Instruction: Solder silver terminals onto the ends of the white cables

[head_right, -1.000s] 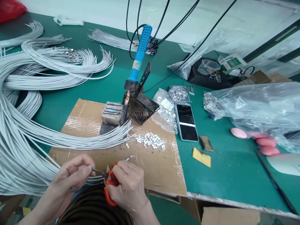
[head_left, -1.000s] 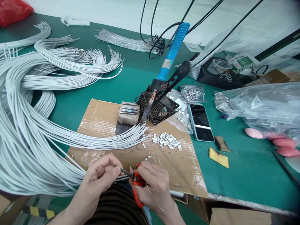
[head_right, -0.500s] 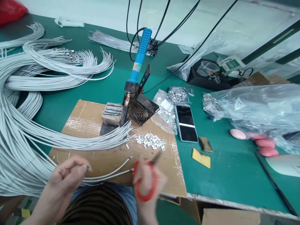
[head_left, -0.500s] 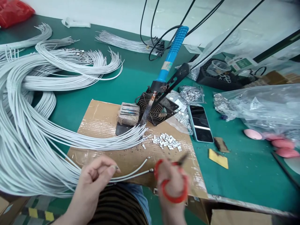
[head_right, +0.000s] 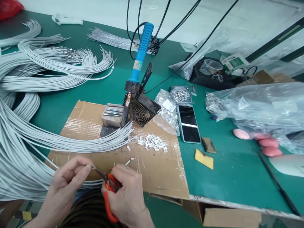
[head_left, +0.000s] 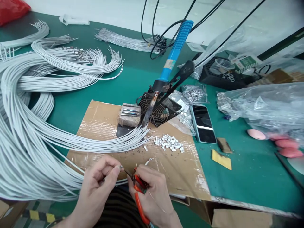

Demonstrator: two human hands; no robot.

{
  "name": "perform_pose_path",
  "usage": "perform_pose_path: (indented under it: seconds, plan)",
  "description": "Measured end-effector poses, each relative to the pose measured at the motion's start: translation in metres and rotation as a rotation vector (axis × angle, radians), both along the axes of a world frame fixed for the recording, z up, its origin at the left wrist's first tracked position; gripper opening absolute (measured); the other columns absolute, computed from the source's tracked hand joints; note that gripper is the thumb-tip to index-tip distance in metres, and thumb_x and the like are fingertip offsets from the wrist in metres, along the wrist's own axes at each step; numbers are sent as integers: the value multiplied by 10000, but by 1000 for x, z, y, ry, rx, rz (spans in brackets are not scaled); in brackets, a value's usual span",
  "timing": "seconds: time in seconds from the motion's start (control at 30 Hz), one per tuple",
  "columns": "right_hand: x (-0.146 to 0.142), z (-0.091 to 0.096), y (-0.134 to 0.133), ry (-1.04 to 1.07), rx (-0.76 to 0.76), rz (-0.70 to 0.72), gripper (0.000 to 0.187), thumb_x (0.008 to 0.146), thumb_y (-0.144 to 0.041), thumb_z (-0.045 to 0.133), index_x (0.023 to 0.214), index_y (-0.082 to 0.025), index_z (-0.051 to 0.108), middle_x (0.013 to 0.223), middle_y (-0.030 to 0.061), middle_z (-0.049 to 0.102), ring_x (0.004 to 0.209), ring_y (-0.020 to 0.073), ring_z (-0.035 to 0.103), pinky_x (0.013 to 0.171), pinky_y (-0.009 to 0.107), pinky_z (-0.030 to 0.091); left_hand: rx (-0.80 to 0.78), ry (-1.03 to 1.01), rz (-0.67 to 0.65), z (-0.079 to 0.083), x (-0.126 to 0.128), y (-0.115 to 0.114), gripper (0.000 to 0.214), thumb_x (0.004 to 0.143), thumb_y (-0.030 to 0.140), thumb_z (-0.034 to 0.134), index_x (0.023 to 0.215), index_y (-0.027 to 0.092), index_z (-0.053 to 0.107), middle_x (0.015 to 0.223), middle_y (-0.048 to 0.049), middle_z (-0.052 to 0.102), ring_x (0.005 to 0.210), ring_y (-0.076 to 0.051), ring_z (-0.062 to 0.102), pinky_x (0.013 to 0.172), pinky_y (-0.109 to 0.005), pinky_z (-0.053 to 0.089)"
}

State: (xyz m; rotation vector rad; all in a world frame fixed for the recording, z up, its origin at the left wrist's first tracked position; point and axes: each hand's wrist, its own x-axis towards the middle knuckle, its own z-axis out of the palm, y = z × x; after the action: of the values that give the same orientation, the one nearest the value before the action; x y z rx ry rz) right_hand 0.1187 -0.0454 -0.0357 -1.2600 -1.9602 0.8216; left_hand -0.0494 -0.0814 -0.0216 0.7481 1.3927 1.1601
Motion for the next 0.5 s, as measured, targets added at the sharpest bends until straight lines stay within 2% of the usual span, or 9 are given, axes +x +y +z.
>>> perform_pose_path:
  seconds: [0.17, 0.3, 0.5]
  plan:
    - [2, 1, 2, -24, 13, 26, 371, 779, -120, 585, 614, -222, 269, 529, -69, 365, 473, 74, 363, 472, 222, 246, 7, 94, 52, 7, 8, 1, 245, 968, 361, 667, 778, 208, 687, 621, 60, 472, 590, -123, 358, 552, -246, 272]
    - [3, -1, 0, 39, 29, 14, 359, 748, -94, 574, 608, -218, 267, 530, -78, 343, 467, 66, 343, 472, 224, 233, 2, 146, 64, 8, 9, 1, 227, 951, 342, 661, 771, 207, 701, 609, 58, 453, 575, -126, 331, 542, -264, 248]
    - [-19, -18, -17, 223, -11, -138, 378, 747, -119, 634, 548, -208, 326, 514, -76, 351, 460, 71, 328, 459, 236, 215, -4, 162, 108, 9, 19, 2, 219, 907, 333, 693, 739, 201, 742, 591, 40, 496, 553, -123, 357, 534, -264, 272]
